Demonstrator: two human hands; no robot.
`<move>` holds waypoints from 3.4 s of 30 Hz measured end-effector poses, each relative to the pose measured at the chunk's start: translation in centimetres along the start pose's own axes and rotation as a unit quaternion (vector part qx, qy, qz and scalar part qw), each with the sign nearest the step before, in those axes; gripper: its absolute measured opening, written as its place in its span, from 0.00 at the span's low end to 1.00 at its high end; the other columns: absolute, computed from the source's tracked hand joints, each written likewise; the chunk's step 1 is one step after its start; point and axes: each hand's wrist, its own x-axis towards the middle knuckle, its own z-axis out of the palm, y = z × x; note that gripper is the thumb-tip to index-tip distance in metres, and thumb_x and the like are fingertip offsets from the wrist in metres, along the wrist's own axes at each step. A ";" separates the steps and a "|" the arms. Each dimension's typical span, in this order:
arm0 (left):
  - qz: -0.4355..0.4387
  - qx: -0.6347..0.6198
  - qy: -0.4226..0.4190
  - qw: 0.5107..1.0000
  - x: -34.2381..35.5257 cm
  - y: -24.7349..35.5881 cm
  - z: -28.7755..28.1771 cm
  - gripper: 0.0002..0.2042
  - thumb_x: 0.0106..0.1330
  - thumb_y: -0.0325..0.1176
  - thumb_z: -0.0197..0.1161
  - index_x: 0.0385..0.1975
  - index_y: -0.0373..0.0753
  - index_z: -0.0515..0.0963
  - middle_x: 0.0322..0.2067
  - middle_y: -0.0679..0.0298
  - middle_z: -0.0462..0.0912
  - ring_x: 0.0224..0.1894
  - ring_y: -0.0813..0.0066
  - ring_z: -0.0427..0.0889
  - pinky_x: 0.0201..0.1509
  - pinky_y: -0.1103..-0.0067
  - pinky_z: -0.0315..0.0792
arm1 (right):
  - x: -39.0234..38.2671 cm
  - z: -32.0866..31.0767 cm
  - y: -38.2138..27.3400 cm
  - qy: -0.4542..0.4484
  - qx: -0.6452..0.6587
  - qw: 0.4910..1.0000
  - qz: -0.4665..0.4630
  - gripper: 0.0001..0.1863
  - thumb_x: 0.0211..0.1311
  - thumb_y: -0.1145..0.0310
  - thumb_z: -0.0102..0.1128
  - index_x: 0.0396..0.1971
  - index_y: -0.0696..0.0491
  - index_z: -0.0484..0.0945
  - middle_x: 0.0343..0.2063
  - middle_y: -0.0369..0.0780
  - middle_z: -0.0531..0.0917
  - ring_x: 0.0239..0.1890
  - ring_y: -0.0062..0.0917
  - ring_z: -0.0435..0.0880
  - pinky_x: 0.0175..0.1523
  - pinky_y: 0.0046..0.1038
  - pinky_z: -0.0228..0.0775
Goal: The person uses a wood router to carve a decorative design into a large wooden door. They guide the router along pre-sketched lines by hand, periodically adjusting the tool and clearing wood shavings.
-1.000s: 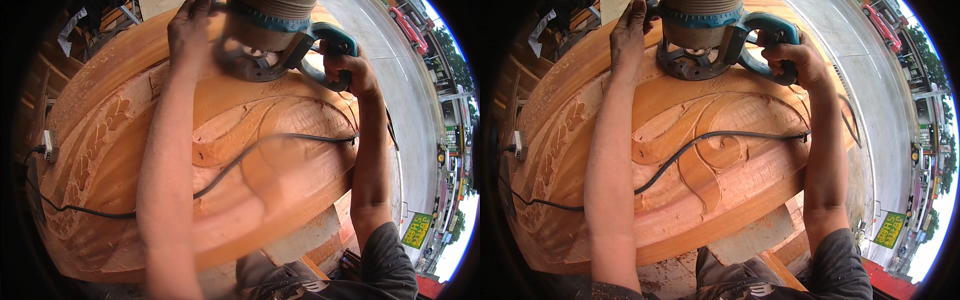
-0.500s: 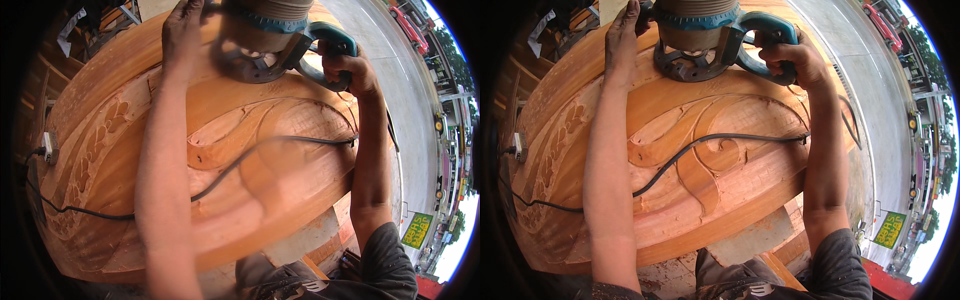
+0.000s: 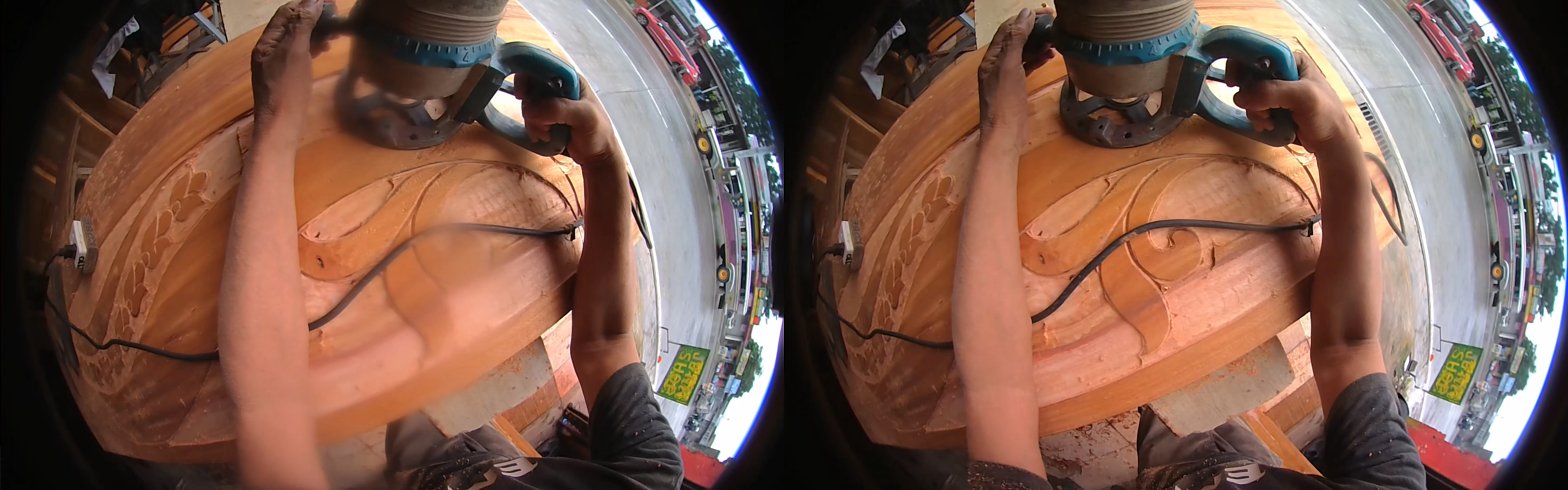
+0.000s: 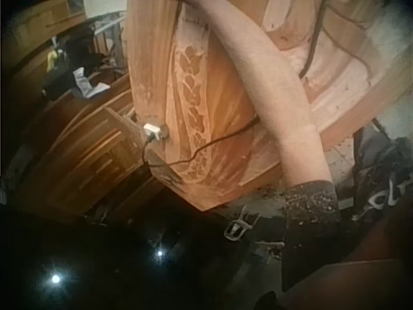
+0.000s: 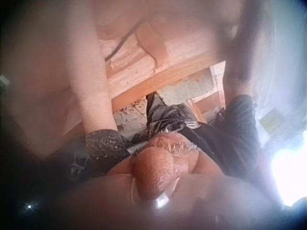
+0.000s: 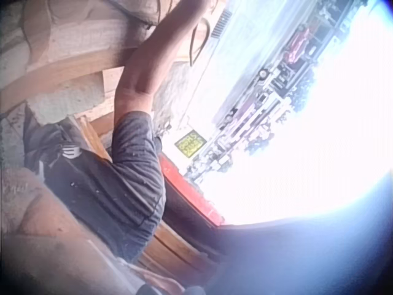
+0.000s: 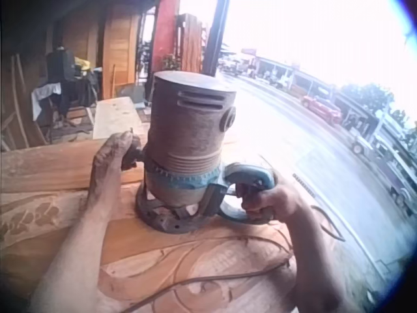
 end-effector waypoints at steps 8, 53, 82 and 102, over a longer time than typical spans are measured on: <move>-0.008 -0.028 -0.009 1.000 0.2 -0.4 -0.5 0.15 0.76 0.45 0.59 0.47 0.41 0.83 0.38 0.70 0.86 0.40 0.82 0.83 0.45 0.81 0.76 | -0.6 0.3 -0.2 0.012 0.019 1.000 0.012 0.17 0.46 0.70 0.67 0.39 0.59 0.82 0.16 0.34 0.75 0.17 0.17 0.71 0.26 0.23 0.60; 0.040 0.001 -0.008 0.999 1.5 -1.4 -0.6 0.27 0.74 0.59 0.58 0.50 0.37 0.84 0.38 0.68 0.87 0.39 0.81 0.83 0.46 0.81 0.78 | 0.4 0.9 0.1 0.006 0.038 0.999 0.004 0.11 0.51 0.72 0.68 0.36 0.56 0.83 0.16 0.34 0.76 0.17 0.17 0.73 0.26 0.22 0.61; -0.037 -0.033 0.008 0.999 1.0 -1.6 -2.5 0.16 0.75 0.47 0.60 0.53 0.48 0.85 0.48 0.73 0.86 0.51 0.84 0.82 0.61 0.79 0.69 | 0.2 1.4 -0.5 0.007 0.019 1.000 0.015 0.15 0.45 0.71 0.70 0.37 0.58 0.84 0.16 0.34 0.76 0.18 0.19 0.74 0.29 0.23 0.63; -0.072 -0.067 -0.078 0.992 0.8 -1.1 -3.6 0.22 0.68 0.54 0.65 0.54 0.47 0.84 0.51 0.72 0.85 0.58 0.78 0.78 0.78 0.64 0.52 | -0.4 0.7 0.0 0.004 0.015 1.000 0.009 0.17 0.44 0.68 0.70 0.37 0.58 0.85 0.16 0.33 0.77 0.18 0.17 0.73 0.28 0.23 0.62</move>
